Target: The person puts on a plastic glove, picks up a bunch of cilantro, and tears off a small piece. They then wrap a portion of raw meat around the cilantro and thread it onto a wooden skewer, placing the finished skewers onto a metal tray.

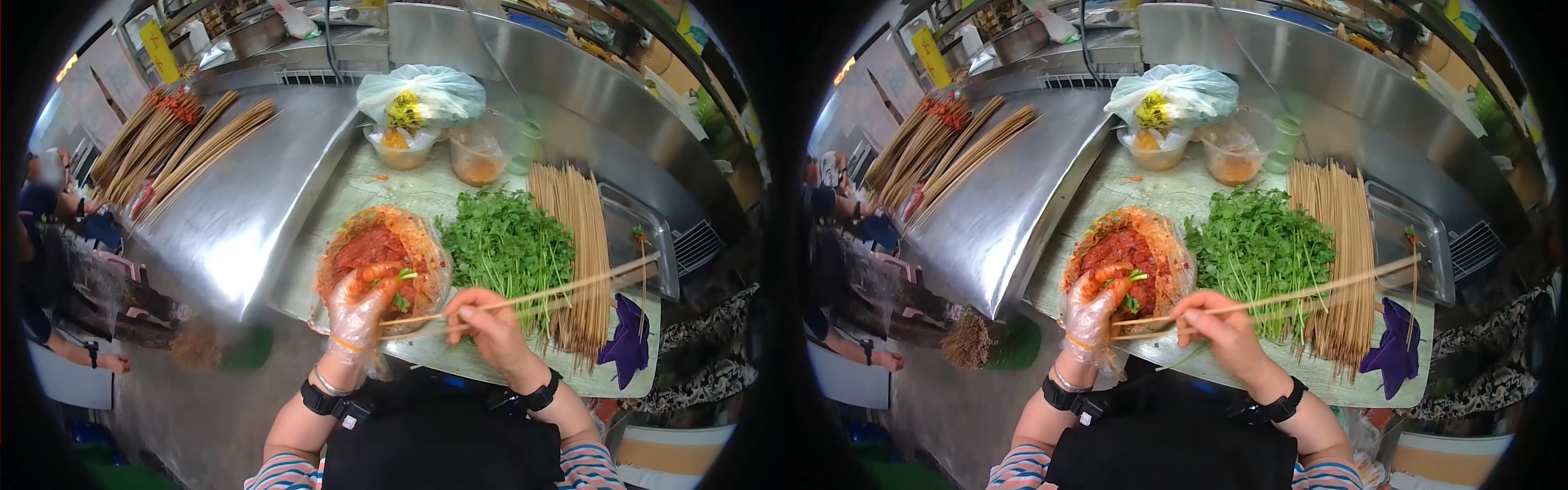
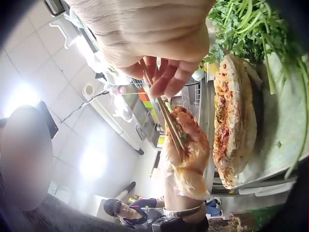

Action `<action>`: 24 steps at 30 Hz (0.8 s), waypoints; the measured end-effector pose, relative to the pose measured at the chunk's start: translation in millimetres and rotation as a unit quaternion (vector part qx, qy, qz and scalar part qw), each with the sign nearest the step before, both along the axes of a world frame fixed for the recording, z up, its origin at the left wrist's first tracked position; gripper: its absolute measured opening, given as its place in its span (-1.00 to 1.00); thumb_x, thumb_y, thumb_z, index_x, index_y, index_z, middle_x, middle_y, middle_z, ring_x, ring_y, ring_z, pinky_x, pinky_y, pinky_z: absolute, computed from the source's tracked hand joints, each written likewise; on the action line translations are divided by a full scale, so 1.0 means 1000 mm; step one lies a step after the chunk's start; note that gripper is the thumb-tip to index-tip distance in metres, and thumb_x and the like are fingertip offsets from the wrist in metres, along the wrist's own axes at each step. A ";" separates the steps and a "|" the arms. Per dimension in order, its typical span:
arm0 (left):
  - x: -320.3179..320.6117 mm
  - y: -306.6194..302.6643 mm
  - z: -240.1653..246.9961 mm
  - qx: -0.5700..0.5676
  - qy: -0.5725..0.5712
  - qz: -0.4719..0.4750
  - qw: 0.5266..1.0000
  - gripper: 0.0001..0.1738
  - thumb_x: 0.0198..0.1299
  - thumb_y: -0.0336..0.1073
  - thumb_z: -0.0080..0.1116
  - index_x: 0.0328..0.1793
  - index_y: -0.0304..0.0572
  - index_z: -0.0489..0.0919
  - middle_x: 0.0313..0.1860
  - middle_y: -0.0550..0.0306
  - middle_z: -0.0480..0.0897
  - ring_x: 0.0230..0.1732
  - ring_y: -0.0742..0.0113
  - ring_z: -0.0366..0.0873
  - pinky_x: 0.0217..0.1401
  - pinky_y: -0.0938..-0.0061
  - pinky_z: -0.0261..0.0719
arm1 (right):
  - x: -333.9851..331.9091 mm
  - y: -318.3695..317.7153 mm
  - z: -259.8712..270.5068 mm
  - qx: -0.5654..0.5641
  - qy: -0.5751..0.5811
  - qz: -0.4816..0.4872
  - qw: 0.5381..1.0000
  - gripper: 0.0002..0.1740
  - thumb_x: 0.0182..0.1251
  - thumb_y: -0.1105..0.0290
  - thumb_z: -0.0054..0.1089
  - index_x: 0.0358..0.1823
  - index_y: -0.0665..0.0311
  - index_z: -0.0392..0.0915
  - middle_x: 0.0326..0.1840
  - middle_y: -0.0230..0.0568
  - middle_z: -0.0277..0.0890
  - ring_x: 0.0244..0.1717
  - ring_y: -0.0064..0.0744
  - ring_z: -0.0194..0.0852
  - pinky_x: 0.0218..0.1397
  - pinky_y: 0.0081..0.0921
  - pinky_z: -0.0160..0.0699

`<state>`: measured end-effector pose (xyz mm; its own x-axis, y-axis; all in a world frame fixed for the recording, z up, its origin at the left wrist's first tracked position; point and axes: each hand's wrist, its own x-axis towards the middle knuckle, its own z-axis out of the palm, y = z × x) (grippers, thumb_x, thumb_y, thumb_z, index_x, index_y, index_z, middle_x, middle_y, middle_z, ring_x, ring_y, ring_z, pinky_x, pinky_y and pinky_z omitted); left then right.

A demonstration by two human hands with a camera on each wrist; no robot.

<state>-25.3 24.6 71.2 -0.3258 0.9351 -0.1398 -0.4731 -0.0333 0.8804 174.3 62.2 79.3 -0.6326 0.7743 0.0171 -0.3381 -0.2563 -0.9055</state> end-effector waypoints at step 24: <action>-0.008 -0.009 0.002 0.017 0.033 -0.085 0.996 -0.70 0.11 -0.57 0.17 0.01 -0.44 0.61 -0.08 0.08 0.65 -0.13 0.43 0.58 -0.07 0.59 0.55 | 0.022 0.043 0.019 -0.029 -0.048 -0.110 0.992 -0.66 0.51 0.21 -0.07 -0.21 0.37 0.51 -0.42 -0.20 0.57 -0.45 -0.42 0.65 -0.40 -0.65 0.63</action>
<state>-33.7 16.0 73.3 -0.1696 0.9814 -0.0902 -0.4157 0.0118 0.9094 196.8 104.8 98.1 -0.4443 0.8920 -0.0830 -0.3045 -0.2375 -0.9224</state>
